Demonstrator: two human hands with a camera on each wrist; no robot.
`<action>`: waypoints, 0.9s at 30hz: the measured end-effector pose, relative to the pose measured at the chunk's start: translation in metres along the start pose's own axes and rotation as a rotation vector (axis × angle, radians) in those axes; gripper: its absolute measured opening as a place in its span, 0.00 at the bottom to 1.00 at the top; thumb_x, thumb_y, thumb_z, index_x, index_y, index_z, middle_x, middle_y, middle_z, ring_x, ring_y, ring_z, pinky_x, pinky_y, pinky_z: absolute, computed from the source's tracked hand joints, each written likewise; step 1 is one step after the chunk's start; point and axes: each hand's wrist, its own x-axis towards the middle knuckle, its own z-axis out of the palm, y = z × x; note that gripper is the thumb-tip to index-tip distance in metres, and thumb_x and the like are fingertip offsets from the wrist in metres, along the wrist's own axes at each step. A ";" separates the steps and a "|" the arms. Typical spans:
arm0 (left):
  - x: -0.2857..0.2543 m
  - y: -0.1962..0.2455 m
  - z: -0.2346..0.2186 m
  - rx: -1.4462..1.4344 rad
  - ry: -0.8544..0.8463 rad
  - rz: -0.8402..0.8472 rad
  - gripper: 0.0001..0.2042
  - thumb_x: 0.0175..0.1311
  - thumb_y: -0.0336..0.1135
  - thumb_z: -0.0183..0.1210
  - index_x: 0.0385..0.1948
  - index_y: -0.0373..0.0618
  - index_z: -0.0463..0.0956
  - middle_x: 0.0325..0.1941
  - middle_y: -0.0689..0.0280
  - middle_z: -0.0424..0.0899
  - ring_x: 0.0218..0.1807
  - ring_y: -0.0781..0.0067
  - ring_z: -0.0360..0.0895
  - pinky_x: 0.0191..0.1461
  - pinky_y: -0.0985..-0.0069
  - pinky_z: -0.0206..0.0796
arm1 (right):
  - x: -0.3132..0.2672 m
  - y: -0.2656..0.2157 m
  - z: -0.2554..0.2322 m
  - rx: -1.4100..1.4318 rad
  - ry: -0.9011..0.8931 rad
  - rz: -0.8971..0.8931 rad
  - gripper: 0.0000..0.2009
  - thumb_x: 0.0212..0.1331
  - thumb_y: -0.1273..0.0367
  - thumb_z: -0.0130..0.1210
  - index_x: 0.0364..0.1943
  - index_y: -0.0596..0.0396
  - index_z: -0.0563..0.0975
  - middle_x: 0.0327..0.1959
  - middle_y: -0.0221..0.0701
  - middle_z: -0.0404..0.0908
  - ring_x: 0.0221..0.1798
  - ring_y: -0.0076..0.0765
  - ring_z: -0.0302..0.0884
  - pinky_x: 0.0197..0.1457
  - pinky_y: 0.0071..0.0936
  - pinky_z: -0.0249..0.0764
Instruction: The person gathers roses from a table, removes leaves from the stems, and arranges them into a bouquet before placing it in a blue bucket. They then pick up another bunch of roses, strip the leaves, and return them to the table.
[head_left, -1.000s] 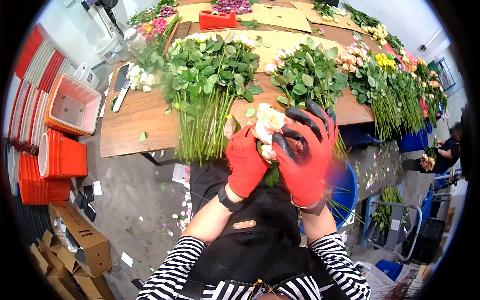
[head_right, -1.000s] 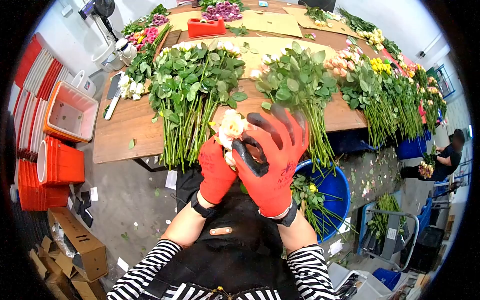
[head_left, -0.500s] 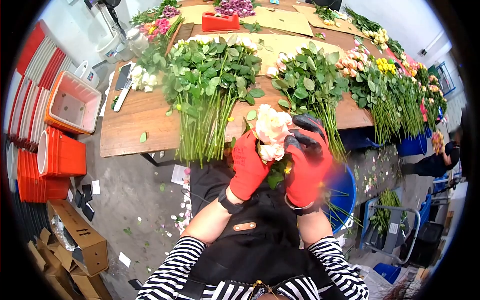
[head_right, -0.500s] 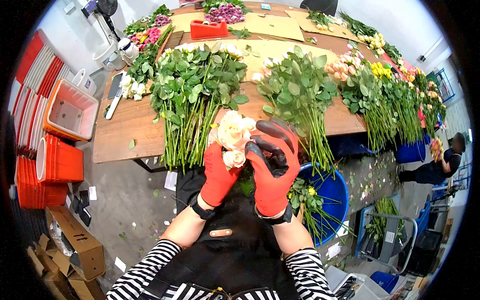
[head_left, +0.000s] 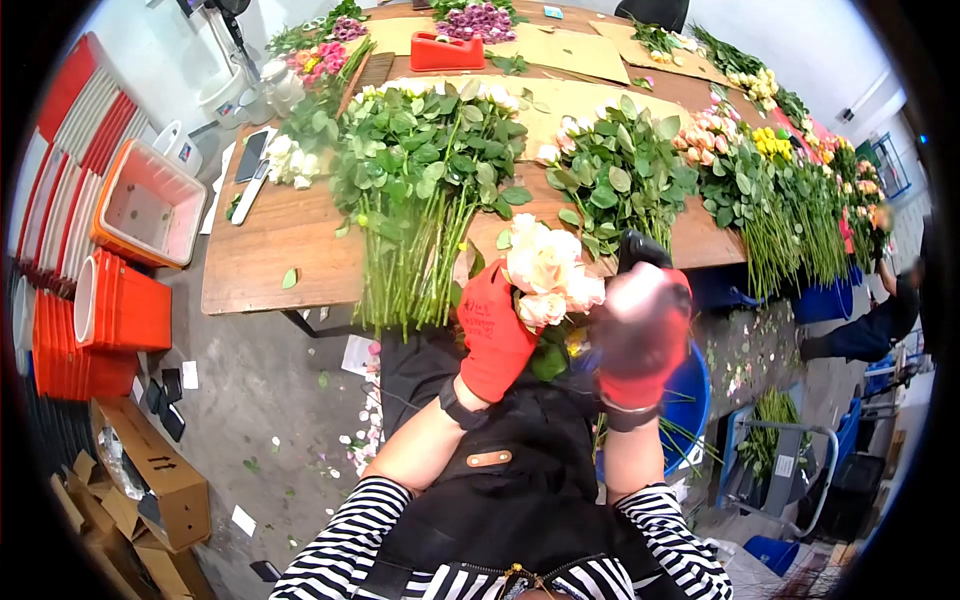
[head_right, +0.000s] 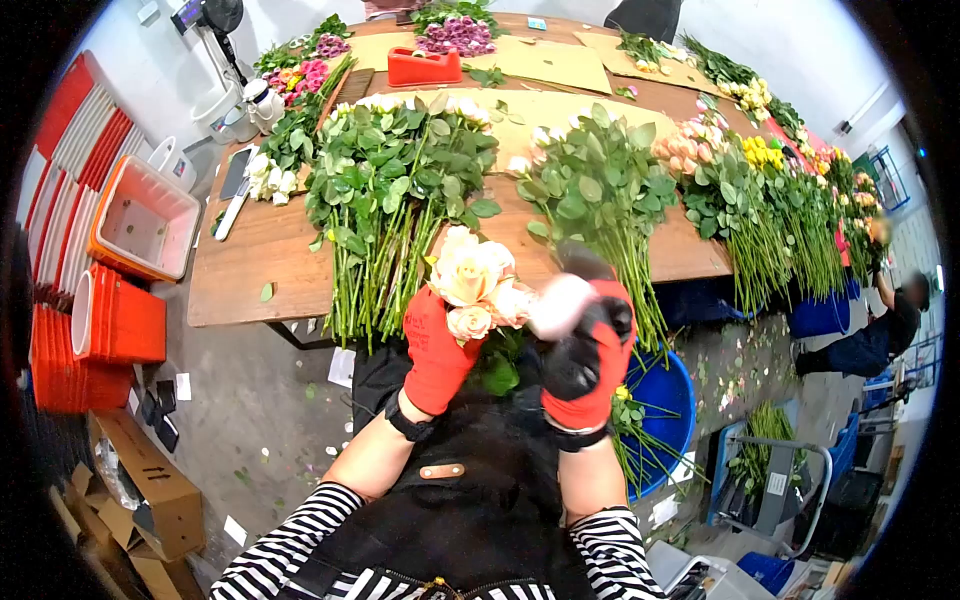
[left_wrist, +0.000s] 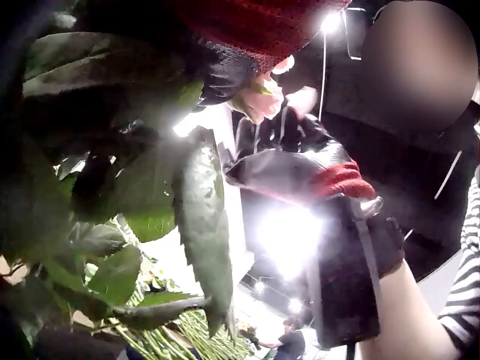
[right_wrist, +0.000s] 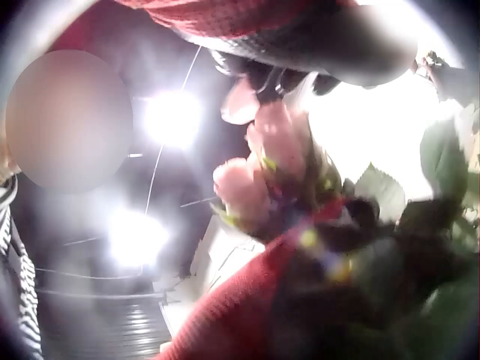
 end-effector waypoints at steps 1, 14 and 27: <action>0.000 0.000 -0.003 0.062 0.004 0.007 0.25 0.39 0.34 0.69 0.44 0.44 0.72 0.44 0.57 0.78 0.45 0.51 0.74 0.48 0.61 0.64 | 0.001 -0.014 -0.001 0.027 -0.071 0.029 0.12 0.57 0.67 0.49 0.33 0.64 0.76 0.44 0.47 0.78 0.53 0.49 0.72 0.58 0.38 0.65; -0.009 0.004 0.011 0.254 -0.070 0.119 0.27 0.36 0.30 0.61 0.48 0.41 0.72 0.42 0.58 0.76 0.46 0.52 0.72 0.53 0.62 0.62 | 0.027 -0.084 0.039 -1.181 -0.689 -0.606 0.21 0.43 0.65 0.62 0.47 0.44 0.78 0.57 0.30 0.72 0.65 0.51 0.60 0.69 0.53 0.48; -0.016 0.004 0.013 0.258 -0.232 0.240 0.23 0.42 0.30 0.58 0.46 0.41 0.74 0.43 0.57 0.77 0.47 0.53 0.73 0.52 0.62 0.63 | 0.074 -0.087 0.014 -1.078 -1.055 -0.464 0.14 0.39 0.65 0.63 0.34 0.49 0.77 0.36 0.30 0.79 0.45 0.43 0.73 0.60 0.43 0.62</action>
